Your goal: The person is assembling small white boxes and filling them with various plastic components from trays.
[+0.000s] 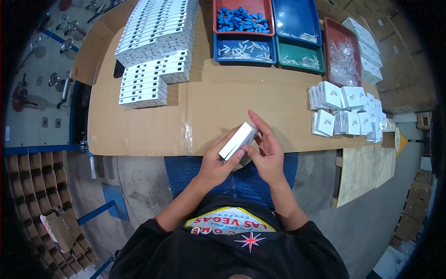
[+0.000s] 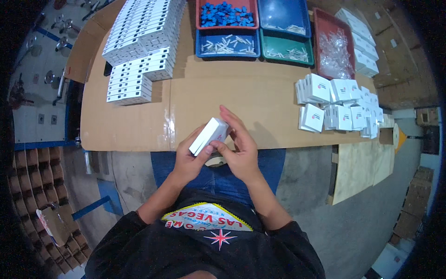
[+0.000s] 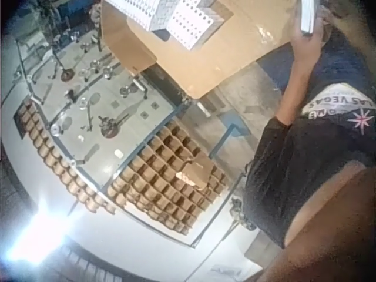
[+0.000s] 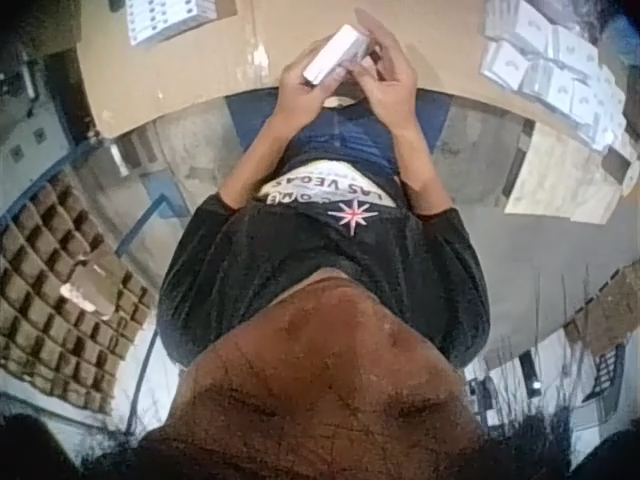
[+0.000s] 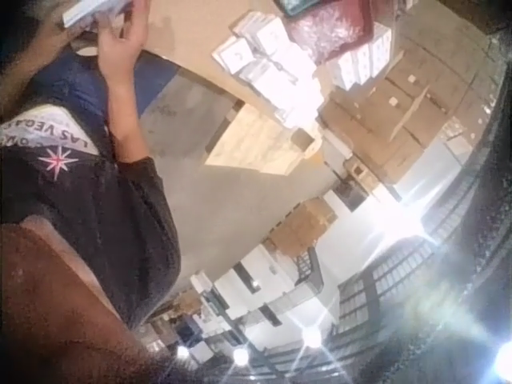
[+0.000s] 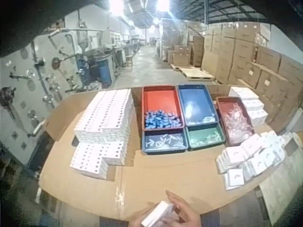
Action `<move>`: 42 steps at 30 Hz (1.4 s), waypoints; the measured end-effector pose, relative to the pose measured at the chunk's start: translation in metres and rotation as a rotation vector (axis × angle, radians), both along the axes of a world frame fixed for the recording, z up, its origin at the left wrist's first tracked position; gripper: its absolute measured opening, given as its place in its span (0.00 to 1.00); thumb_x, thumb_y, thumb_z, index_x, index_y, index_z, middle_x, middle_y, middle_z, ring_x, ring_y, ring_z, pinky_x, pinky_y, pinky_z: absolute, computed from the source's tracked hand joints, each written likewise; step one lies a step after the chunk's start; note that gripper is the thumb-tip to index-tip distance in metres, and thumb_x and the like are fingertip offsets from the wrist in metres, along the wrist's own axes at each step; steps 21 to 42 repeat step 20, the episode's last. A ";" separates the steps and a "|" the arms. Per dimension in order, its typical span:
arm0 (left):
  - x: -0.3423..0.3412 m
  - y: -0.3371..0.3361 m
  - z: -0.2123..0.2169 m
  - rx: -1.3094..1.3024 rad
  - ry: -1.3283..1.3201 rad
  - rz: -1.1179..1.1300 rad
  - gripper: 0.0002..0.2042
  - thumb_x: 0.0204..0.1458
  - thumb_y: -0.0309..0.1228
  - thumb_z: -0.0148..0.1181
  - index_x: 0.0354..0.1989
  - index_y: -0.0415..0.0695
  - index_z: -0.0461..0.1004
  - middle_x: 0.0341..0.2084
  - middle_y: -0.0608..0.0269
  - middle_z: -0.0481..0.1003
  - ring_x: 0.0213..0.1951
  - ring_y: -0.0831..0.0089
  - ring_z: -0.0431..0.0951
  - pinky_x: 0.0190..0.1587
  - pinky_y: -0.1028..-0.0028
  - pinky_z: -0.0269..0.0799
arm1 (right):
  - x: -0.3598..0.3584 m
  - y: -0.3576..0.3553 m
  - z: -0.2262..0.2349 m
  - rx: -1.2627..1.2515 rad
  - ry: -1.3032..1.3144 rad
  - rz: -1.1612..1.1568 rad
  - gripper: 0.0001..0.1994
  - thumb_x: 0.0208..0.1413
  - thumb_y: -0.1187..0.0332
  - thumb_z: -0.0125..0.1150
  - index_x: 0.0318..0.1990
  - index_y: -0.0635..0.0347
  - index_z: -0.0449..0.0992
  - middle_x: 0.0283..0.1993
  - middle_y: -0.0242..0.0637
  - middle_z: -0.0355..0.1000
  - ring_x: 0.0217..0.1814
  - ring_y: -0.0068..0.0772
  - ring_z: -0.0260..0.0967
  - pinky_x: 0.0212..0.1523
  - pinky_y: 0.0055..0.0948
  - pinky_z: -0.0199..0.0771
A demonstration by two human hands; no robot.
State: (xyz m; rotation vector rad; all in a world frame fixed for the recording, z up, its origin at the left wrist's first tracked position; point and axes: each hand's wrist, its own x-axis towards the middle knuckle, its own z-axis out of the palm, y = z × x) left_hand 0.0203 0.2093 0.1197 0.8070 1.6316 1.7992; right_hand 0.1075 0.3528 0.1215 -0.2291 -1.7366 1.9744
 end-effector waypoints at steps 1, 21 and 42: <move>-0.001 -0.001 -0.002 -0.007 0.008 0.005 0.27 0.63 0.33 0.61 0.67 0.33 0.66 0.64 0.46 0.70 0.64 0.60 0.71 0.66 0.65 0.65 | -0.002 -0.002 0.000 -0.016 0.011 -0.016 0.33 0.57 0.77 0.68 0.71 0.62 0.64 0.77 0.48 0.55 0.80 0.43 0.52 0.75 0.44 0.55; -0.005 0.002 -0.002 -0.006 0.031 0.051 0.47 0.63 0.70 0.28 0.75 0.37 0.52 0.71 0.49 0.56 0.71 0.57 0.59 0.73 0.62 0.49 | -0.003 -0.018 0.005 0.648 -0.089 -0.001 0.34 0.57 0.63 0.71 0.70 0.60 0.67 0.76 0.55 0.57 0.74 0.54 0.62 0.70 0.42 0.66; -0.005 0.002 -0.002 -0.006 0.031 0.051 0.47 0.63 0.70 0.28 0.75 0.37 0.52 0.71 0.49 0.56 0.71 0.57 0.59 0.73 0.62 0.49 | -0.003 -0.018 0.005 0.648 -0.089 -0.001 0.34 0.57 0.63 0.71 0.70 0.60 0.67 0.76 0.55 0.57 0.74 0.54 0.62 0.70 0.42 0.66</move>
